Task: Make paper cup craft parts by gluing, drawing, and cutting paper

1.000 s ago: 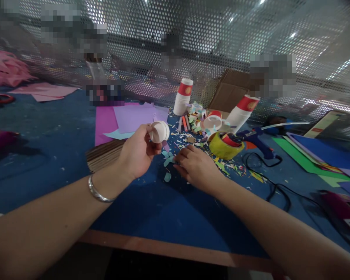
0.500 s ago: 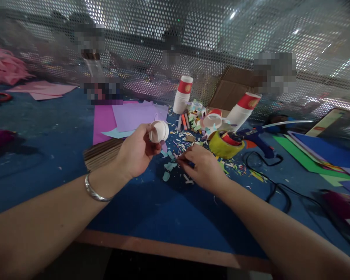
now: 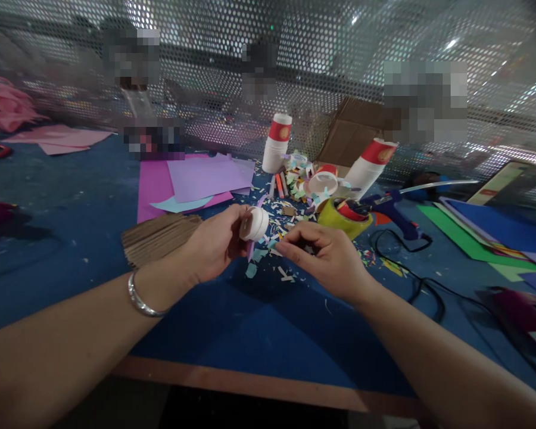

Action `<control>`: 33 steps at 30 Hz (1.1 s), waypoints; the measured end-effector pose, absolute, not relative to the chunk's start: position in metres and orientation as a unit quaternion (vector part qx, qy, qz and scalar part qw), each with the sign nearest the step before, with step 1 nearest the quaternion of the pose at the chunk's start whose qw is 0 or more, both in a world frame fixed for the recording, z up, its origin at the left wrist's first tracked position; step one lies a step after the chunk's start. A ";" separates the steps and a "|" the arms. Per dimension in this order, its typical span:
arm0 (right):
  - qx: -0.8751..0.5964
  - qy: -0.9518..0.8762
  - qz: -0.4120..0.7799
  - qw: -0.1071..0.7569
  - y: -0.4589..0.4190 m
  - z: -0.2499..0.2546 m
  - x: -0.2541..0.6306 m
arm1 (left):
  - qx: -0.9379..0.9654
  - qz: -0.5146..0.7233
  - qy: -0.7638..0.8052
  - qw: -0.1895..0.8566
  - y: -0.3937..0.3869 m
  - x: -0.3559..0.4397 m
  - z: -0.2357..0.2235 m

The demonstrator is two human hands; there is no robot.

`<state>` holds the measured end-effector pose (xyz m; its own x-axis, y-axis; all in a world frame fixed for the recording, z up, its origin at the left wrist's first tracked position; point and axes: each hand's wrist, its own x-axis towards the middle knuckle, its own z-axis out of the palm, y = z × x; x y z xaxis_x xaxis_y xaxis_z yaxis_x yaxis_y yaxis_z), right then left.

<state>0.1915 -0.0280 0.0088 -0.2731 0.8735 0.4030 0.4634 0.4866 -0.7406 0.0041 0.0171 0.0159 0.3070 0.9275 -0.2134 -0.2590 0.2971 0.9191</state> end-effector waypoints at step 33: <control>-0.434 -0.725 0.279 0.456 -0.033 0.010 0.185 | 0.457 0.418 0.371 0.692 0.015 0.003 0.009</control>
<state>0.1854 -0.0334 0.0103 -0.2076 0.8839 0.4191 0.3759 0.4676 -0.8000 0.0031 0.0148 0.0091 0.3759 0.9172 -0.1319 -0.2399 0.2338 0.9422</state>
